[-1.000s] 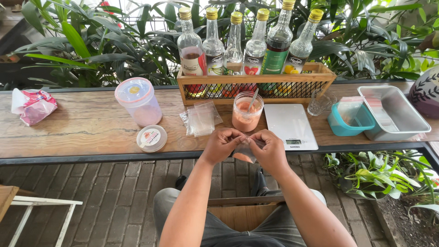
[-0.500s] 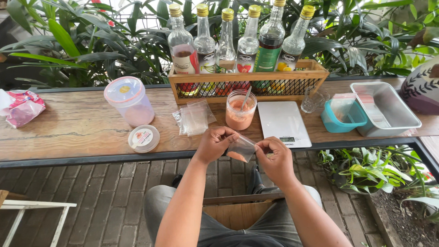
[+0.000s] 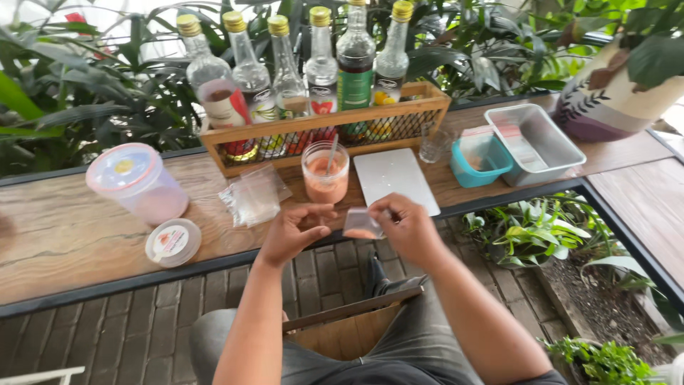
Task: The person scoops a pink paste from a jar into small plastic bags using a spoon, weighs each bag on a digital scale, and places the sealed bags into a container. The process is repeated multiple times.
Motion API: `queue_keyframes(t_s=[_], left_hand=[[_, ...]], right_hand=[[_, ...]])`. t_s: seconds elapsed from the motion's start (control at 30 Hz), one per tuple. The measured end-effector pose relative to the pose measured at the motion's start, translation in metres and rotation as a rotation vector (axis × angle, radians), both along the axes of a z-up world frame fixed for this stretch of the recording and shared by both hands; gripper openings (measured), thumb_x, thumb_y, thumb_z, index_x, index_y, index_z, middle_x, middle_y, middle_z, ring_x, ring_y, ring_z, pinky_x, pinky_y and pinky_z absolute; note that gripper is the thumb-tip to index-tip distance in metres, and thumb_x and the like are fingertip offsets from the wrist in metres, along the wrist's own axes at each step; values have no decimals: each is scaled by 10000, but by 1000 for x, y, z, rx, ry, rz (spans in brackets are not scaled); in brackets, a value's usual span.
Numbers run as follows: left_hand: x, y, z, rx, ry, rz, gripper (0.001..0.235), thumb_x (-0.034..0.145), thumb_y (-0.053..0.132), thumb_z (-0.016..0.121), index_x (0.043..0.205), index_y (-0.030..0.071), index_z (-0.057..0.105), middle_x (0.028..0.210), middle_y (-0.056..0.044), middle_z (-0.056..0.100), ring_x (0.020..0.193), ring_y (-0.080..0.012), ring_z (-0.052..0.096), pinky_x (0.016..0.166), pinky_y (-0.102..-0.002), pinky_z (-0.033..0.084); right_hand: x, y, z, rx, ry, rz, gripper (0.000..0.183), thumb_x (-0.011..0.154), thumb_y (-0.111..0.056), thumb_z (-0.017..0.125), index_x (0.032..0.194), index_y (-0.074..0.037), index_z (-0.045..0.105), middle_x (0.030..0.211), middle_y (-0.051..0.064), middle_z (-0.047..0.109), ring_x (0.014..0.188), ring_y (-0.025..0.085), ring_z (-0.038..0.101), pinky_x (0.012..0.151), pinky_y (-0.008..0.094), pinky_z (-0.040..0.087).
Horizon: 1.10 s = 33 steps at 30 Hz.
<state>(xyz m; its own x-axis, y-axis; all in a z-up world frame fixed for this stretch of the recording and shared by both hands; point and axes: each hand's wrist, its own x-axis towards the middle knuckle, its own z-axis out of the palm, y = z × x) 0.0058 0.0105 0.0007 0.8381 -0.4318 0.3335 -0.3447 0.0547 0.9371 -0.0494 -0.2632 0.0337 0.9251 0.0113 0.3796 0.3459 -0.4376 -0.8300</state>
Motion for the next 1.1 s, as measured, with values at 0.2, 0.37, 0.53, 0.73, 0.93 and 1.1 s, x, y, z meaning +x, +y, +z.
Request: queue_keyframes(t_s=[0.2, 0.37, 0.53, 0.73, 0.93, 1.1], left_hand=[[0, 3, -5, 46, 24, 78, 254, 935, 212, 841, 1157, 100, 892, 876, -32, 839, 800, -63, 643, 738, -248, 560], [3, 1, -13, 39, 11, 99, 184, 938, 165, 827, 1090, 83, 890, 824, -30, 795, 763, -73, 628, 707, -248, 537], [0, -2, -3, 4, 34, 94, 180, 939, 145, 821, 1081, 57, 885, 819, -35, 784, 753, -67, 607, 699, -244, 520], [-3, -2, 1, 0, 63, 110, 190, 956, 143, 794, 1098, 47, 875, 846, -41, 790, 740, -60, 574, 677, -228, 477], [-1, -2, -2, 1, 66, 121, 190, 953, 141, 793, 1104, 52, 867, 886, -59, 819, 747, -65, 592, 683, -232, 483], [-2, -2, -1, -21, 54, 108, 187, 959, 140, 785, 1099, 41, 860, 908, -72, 822, 759, -69, 573, 689, -231, 465]], right_hand=[[17, -122, 77, -117, -9, -136, 107, 1057, -130, 747, 1090, -46, 803, 942, 152, 757, 961, 204, 594, 967, 458, 523], [52, -226, 91, -280, 33, -287, 112, 1075, -202, 804, 1162, -132, 804, 920, 81, 766, 900, 194, 665, 897, 391, 537], [66, -257, 89, -372, 125, -379, 130, 1061, -229, 802, 1179, -176, 811, 951, 92, 796, 888, 247, 740, 851, 431, 564], [109, -283, 43, -457, 247, -347, 164, 1045, -285, 763, 1193, -254, 827, 896, 76, 789, 901, 270, 745, 860, 431, 573], [122, -282, 23, -497, 246, -358, 160, 1016, -274, 763, 1158, -223, 816, 996, 77, 824, 1024, 337, 775, 924, 473, 589], [115, -278, 31, -458, 102, -413, 271, 1039, -200, 741, 1305, -208, 793, 1234, 108, 788, 1111, 318, 763, 948, 463, 611]])
